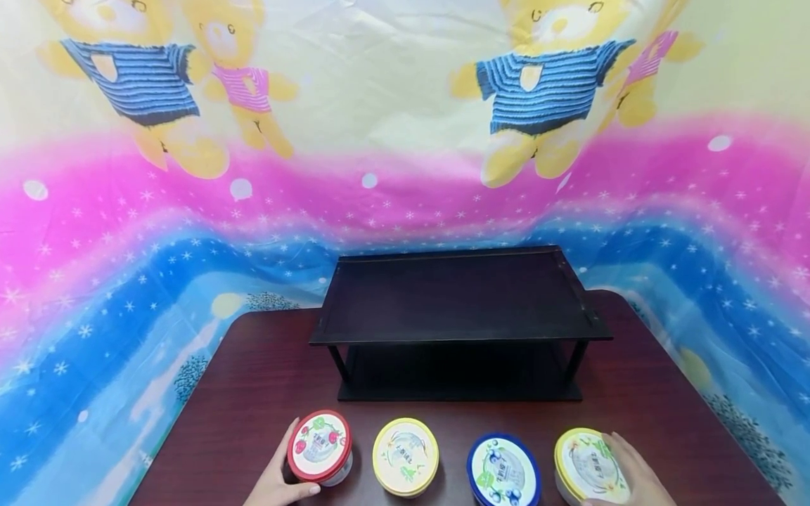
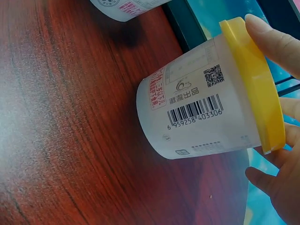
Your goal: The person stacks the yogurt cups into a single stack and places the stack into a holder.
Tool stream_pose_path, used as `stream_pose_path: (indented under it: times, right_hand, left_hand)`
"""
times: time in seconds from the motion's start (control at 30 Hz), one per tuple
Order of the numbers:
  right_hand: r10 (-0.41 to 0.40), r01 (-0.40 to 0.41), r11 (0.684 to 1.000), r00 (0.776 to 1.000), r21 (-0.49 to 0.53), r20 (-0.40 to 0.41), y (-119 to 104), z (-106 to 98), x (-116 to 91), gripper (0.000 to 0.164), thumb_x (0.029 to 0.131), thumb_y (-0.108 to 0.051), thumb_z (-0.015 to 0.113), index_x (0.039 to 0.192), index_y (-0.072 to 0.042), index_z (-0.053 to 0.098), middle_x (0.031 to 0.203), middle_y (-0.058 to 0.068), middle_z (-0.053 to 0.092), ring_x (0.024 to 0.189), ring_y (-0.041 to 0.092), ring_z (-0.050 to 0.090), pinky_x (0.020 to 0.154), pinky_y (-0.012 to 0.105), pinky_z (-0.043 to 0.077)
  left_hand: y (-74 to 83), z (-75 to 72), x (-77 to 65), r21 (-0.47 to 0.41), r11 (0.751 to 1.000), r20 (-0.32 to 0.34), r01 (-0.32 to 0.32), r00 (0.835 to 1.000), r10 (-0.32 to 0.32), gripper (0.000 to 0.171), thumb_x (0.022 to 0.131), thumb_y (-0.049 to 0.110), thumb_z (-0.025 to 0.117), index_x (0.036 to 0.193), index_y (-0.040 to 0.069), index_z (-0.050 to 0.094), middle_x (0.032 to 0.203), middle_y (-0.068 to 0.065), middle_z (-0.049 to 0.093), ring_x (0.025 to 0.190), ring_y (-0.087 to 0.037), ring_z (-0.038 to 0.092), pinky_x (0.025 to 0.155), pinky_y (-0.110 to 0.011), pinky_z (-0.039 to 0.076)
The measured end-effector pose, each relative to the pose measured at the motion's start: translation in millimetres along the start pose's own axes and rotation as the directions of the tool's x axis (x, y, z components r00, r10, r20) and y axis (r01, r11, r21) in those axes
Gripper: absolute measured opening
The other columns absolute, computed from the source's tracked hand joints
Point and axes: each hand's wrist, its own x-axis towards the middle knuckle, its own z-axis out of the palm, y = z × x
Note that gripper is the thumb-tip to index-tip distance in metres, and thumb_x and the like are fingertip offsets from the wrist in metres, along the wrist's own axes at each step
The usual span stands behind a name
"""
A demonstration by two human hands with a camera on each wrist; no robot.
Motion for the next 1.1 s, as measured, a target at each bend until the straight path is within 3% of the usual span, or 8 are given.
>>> stream_pose_path:
  times: [0.2,0.33,0.43,0.57,0.77,0.93,1.1]
  right_hand:
    - [-0.017,0.017,1.000,1.000,-0.015,-0.008,5,3,-2,0.085,0.076,-0.034,0.059,0.131,0.010,0.010,0.129,0.035,0.006,0.112,0.049,0.012,0.078,0.063,0.026]
    - [-0.002,0.002,1.000,1.000,-0.015,-0.009,6,5,-3,0.087,0.076,-0.037,0.058,0.132,0.008,0.009,0.130,0.033,0.007,0.113,0.047,0.012,0.078,0.062,0.027]
    - [0.002,-0.002,1.000,1.000,0.017,-0.004,6,5,-4,0.088,0.076,-0.035,0.058,0.133,0.008,0.007,0.131,0.032,0.007,0.114,0.045,0.012,0.080,0.061,0.025]
    - [0.017,-0.017,0.999,1.000,0.048,-0.009,6,4,-5,0.086,0.077,-0.035,0.057,0.132,0.009,0.008,0.131,0.030,0.008,0.113,0.044,0.013,0.081,0.060,0.025]
    - [0.098,-0.099,0.987,0.995,0.126,0.013,3,2,-6,0.087,0.079,-0.039,0.056,0.133,0.007,0.006,0.132,0.030,0.006,0.114,0.045,0.012,0.081,0.062,0.024]
    - [0.079,-0.076,0.990,0.997,0.120,-0.020,1,0,-7,0.087,0.078,-0.036,0.059,0.132,0.010,0.009,0.129,0.033,0.009,0.111,0.046,0.016,0.080,0.061,0.024]
    - [0.029,-0.026,0.999,0.994,0.031,-0.106,-5,-2,-11,0.086,0.076,-0.034,0.062,0.130,0.011,0.013,0.127,0.033,0.016,0.108,0.045,0.022,0.076,0.056,0.030]
  left_hand:
    - [-1.1,7.9,-1.4,0.080,0.986,-0.091,0.149,0.986,-0.141,0.113,0.052,0.016,0.083,0.138,0.012,0.010,0.133,-0.016,0.030,0.112,0.001,0.030,0.090,-0.015,0.021]
    - [-2.4,12.3,-2.3,0.042,0.982,-0.115,0.184,0.977,-0.178,0.114,0.051,0.015,0.083,0.138,0.012,0.010,0.136,-0.014,0.027,0.113,0.002,0.027,0.089,-0.012,0.019]
    - [-1.5,14.7,-2.2,0.003,0.976,-0.118,0.218,0.969,-0.216,0.114,0.052,0.015,0.082,0.138,0.012,0.008,0.134,-0.015,0.030,0.116,-0.007,0.028,0.089,-0.011,0.020]
    - [-2.3,17.4,-1.9,0.024,0.965,-0.118,0.261,0.959,-0.256,0.114,0.052,0.019,0.082,0.138,0.012,0.007,0.132,-0.015,0.032,0.116,-0.016,0.029,0.089,-0.016,0.023]
    - [-8.2,22.1,-3.8,-0.003,0.986,-0.148,0.165,0.975,-0.164,0.104,0.053,0.010,0.081,0.134,0.000,0.017,0.123,-0.018,0.042,0.103,0.003,0.038,0.084,-0.011,0.026]
    - [-12.6,24.1,-5.2,0.008,0.995,-0.160,0.100,0.982,-0.097,0.081,0.053,0.006,0.080,0.121,-0.006,0.037,0.103,-0.006,0.055,0.090,0.000,0.048,0.080,-0.013,0.033]
    - [-17.9,23.9,-3.8,0.014,1.000,-0.160,0.014,0.987,-0.012,0.074,0.053,0.002,0.079,0.115,-0.008,0.041,0.098,0.008,0.055,0.090,-0.001,0.049,0.080,-0.013,0.034]
